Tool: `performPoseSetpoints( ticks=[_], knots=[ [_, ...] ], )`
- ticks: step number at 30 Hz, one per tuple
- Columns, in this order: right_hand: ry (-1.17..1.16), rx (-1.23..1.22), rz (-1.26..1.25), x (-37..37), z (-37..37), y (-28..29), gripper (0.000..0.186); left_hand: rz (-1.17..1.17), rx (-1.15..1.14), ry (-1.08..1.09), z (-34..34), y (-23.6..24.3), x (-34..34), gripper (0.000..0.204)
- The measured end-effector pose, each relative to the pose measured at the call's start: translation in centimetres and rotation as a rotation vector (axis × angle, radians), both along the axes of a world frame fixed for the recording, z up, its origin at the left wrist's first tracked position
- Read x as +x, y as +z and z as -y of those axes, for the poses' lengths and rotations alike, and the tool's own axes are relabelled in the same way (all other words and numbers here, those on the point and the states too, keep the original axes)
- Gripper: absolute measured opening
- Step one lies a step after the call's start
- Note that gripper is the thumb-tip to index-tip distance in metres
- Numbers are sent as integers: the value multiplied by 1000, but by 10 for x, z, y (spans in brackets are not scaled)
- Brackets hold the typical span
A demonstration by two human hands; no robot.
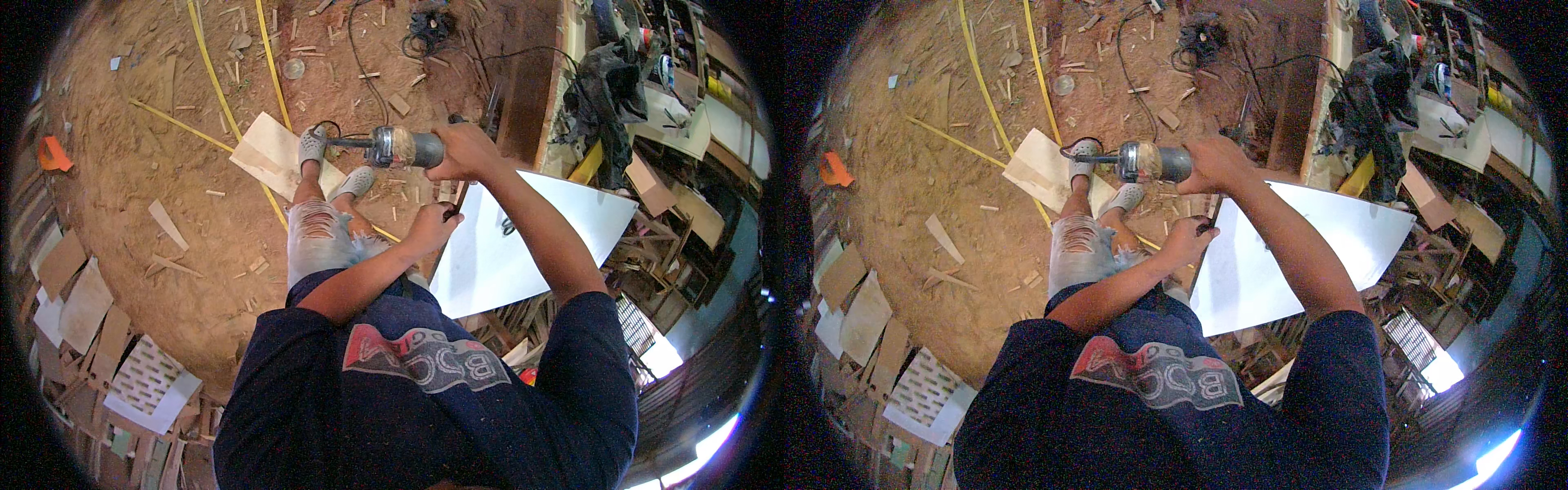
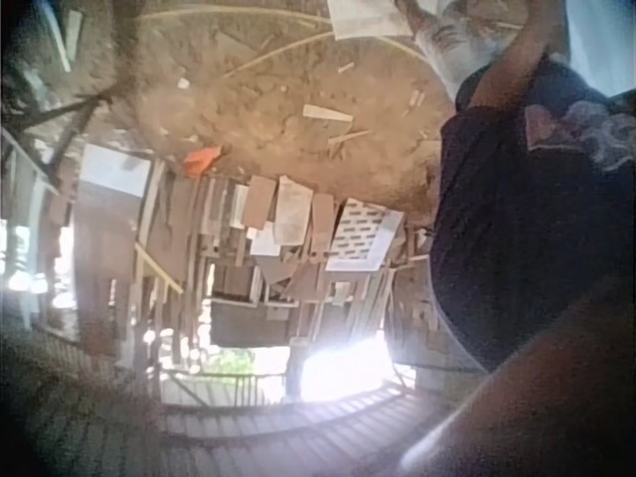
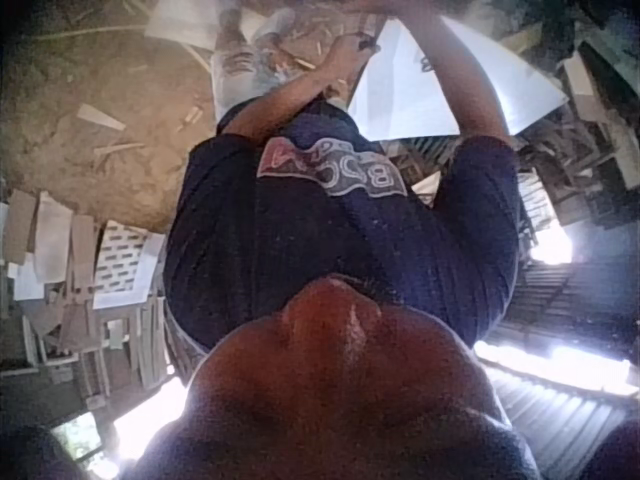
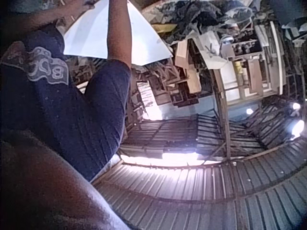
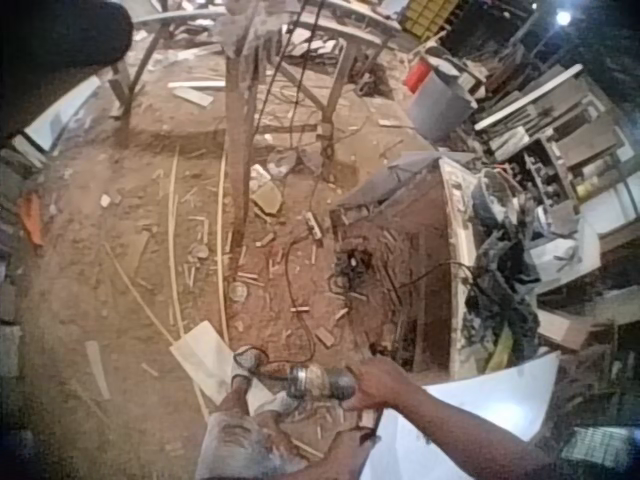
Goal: The person trims the edges of laminate sheets using a hand router, moving the tool along the perimeter of the boards and then peeling off the excess strips by hand.
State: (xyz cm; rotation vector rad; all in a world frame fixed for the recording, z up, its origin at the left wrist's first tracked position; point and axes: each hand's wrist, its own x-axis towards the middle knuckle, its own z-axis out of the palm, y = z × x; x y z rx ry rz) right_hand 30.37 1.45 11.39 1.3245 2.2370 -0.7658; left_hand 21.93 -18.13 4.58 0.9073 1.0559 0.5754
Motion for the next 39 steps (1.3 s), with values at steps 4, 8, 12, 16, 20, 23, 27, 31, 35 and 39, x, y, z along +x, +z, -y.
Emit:
performPoseSetpoints(
  ticks=[4,8,12,16,20,23,27,31,35,39],
  knots=[
    [18,-53,25,-4,-7,-23,67,-45,14,-31,-2,0,-1,38],
    [-14,-69,88,-1,-16,-45,64,6,-21,-19,-10,6,-7,40],
    [-132,30,20,0,-34,-26,74,22,-74,-118,-27,6,-11,40],
    [-206,274,-151,-1,-60,52,69,436,-425,186,-45,-21,7,41],
    [-245,485,-226,25,-50,117,72,638,-625,267,-83,-14,10,44],
    [-302,545,-225,40,-32,150,74,502,-665,128,-112,-6,13,39],
    [-412,657,-283,71,12,164,73,296,-719,121,-132,32,9,25],
    [-478,720,-293,83,46,165,64,411,-762,128,-126,0,21,19],
    [-555,695,-290,86,66,167,65,398,-751,67,-130,-5,18,18],
    [-636,674,-290,105,90,155,76,348,-718,57,-131,-1,18,22]
  ],
)
